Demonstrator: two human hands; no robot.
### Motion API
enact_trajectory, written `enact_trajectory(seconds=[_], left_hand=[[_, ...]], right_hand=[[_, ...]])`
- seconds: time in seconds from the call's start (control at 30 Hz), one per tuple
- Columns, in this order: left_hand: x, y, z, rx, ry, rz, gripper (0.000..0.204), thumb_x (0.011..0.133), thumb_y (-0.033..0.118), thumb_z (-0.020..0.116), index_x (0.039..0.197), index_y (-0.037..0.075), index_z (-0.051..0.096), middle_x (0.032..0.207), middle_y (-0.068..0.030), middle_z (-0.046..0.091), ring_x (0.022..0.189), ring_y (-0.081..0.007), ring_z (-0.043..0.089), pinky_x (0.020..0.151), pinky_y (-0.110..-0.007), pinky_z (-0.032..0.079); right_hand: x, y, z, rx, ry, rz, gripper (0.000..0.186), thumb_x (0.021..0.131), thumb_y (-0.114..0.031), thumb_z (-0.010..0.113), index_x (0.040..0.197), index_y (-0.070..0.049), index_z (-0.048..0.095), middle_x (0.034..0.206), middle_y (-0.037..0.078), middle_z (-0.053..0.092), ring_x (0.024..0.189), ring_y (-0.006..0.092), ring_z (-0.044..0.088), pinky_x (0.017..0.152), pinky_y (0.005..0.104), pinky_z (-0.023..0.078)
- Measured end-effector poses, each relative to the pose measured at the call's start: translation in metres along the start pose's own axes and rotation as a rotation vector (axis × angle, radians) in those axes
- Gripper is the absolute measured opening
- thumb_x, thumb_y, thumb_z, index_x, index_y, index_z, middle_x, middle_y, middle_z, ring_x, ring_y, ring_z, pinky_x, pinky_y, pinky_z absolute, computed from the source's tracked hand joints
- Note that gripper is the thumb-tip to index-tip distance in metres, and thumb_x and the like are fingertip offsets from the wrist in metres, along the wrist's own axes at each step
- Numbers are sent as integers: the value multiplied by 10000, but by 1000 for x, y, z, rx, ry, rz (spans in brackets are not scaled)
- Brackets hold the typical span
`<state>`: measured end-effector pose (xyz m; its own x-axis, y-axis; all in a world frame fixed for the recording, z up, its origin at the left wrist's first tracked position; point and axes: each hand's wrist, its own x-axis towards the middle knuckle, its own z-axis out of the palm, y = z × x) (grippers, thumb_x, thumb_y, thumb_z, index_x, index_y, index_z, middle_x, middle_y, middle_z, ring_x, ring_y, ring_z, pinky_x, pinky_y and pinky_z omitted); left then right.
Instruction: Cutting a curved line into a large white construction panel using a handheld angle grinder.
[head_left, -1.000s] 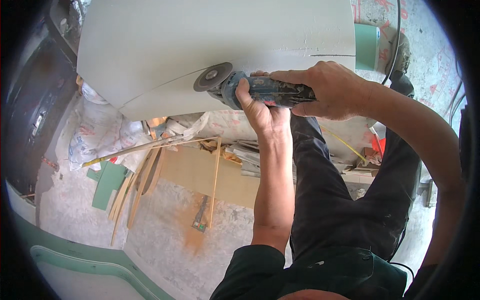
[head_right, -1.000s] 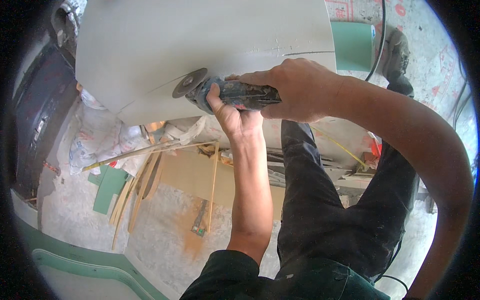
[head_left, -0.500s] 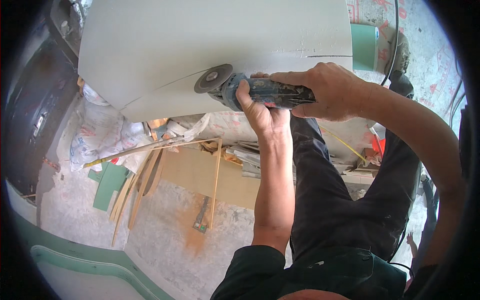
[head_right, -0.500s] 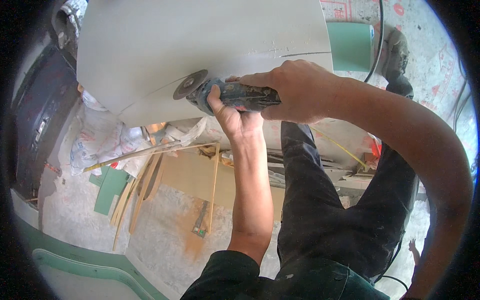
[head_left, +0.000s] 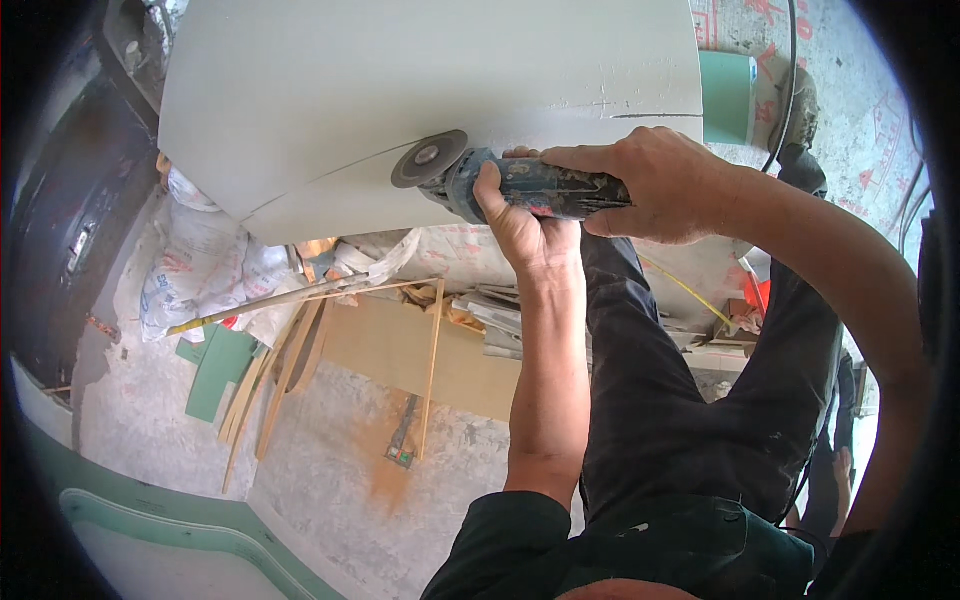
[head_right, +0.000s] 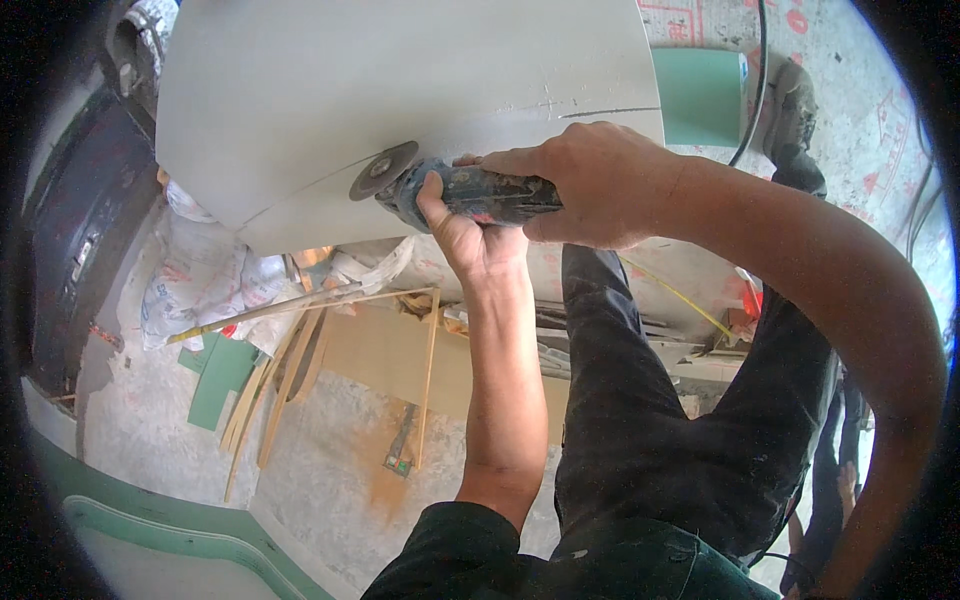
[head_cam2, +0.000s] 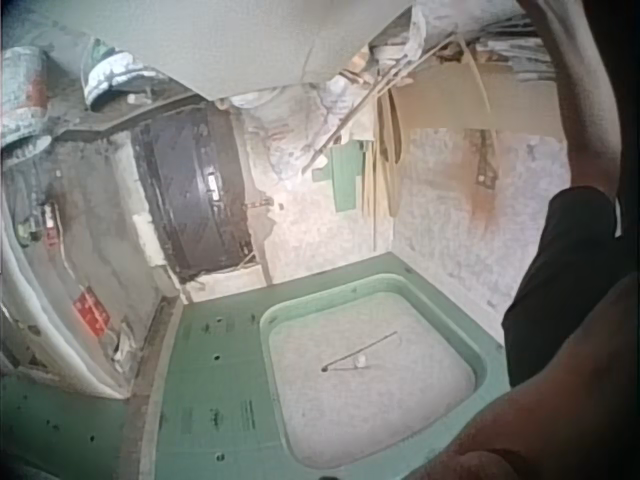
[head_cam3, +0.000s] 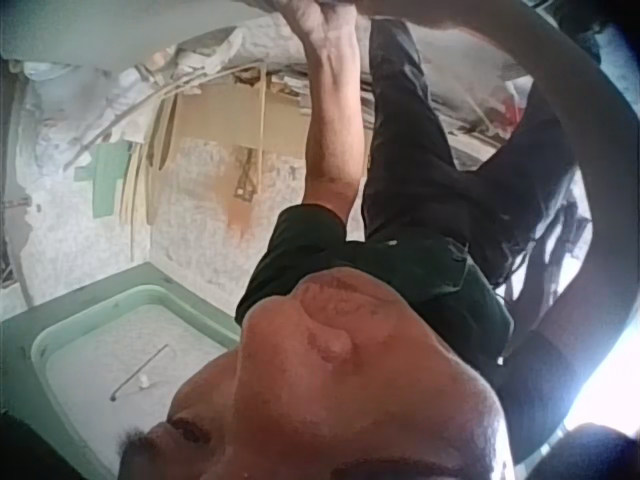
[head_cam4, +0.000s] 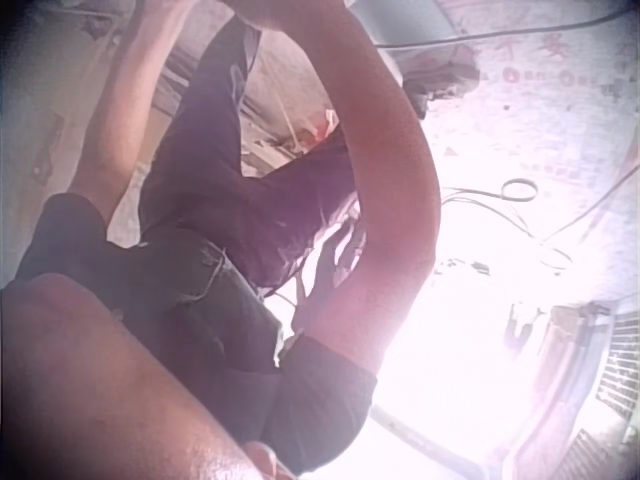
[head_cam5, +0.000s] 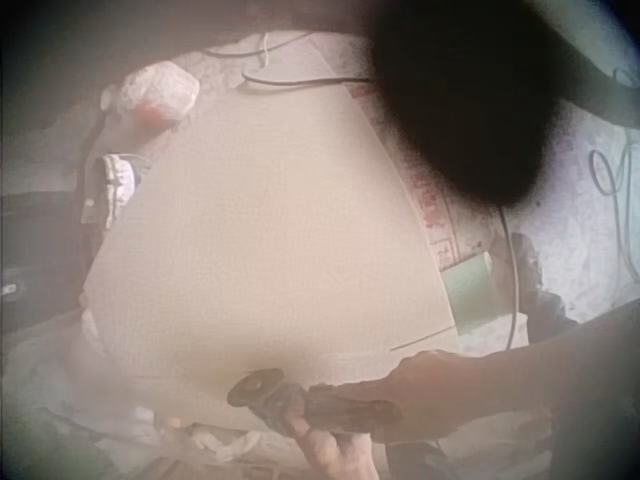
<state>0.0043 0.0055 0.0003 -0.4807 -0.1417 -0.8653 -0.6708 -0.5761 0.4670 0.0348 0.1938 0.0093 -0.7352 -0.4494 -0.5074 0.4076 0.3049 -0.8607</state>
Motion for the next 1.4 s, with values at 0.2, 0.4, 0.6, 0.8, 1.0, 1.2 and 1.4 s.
enact_trajectory(seconds=[0.2, 0.4, 0.6, 0.8, 1.0, 1.2, 1.4], left_hand=[[1, 0, 0, 1, -16, -14, 277, 862, 289, 732, 966, 75, 590, 900, -70, 658, 846, -220, 661, 775, -394, 591], [2, 0, 0, -24, 19, -31, 281, 856, 290, 740, 959, 79, 584, 898, -69, 653, 846, -219, 661, 779, -394, 589], [0, -1, 2, 1, 19, -10, 305, 850, 291, 746, 980, 78, 571, 898, -67, 647, 845, -219, 658, 789, -395, 585], [1, -1, 0, 11, 7, -5, 297, 861, 290, 734, 980, 73, 571, 896, -68, 646, 851, -219, 654, 783, -399, 587], [-1, -3, 2, -6, -9, -42, 290, 867, 306, 726, 967, 75, 581, 899, -64, 648, 852, -218, 655, 778, -393, 587], [-2, -3, 4, 4, 8, -26, 282, 874, 300, 717, 968, 71, 581, 905, -68, 648, 848, -218, 657, 776, -388, 588], [-6, -4, 8, 8, -16, -23, 279, 875, 292, 715, 967, 67, 579, 899, -75, 650, 841, -213, 660, 777, -385, 591]], right_hand=[[1, 2, 1, 23, 15, -4, 718, 781, -225, 748, 1446, -166, 483, 892, 205, 713, 804, 385, 695, 800, 471, 532], [0, 1, 0, 20, 10, -5, 723, 779, -237, 748, 1448, -168, 481, 901, 203, 714, 817, 382, 696, 809, 472, 529], [0, 1, -1, 24, 4, 13, 718, 784, -242, 745, 1448, -178, 481, 887, 192, 718, 796, 377, 698, 799, 466, 534], [-1, 3, 0, 16, 32, -33, 726, 783, -241, 747, 1453, -184, 473, 872, 192, 716, 787, 374, 697, 796, 470, 533], [-3, 1, -4, 11, -18, 35, 676, 811, -263, 683, 1454, -214, 478, 921, 209, 708, 843, 394, 682, 821, 480, 530], [-4, 0, -3, 19, 12, 7, 726, 790, -230, 752, 1458, -189, 470, 881, 198, 719, 772, 360, 708, 794, 457, 543], [-5, 1, -4, 8, 19, -5, 729, 791, -228, 754, 1460, -187, 465, 887, 197, 718, 775, 361, 707, 793, 457, 545]])
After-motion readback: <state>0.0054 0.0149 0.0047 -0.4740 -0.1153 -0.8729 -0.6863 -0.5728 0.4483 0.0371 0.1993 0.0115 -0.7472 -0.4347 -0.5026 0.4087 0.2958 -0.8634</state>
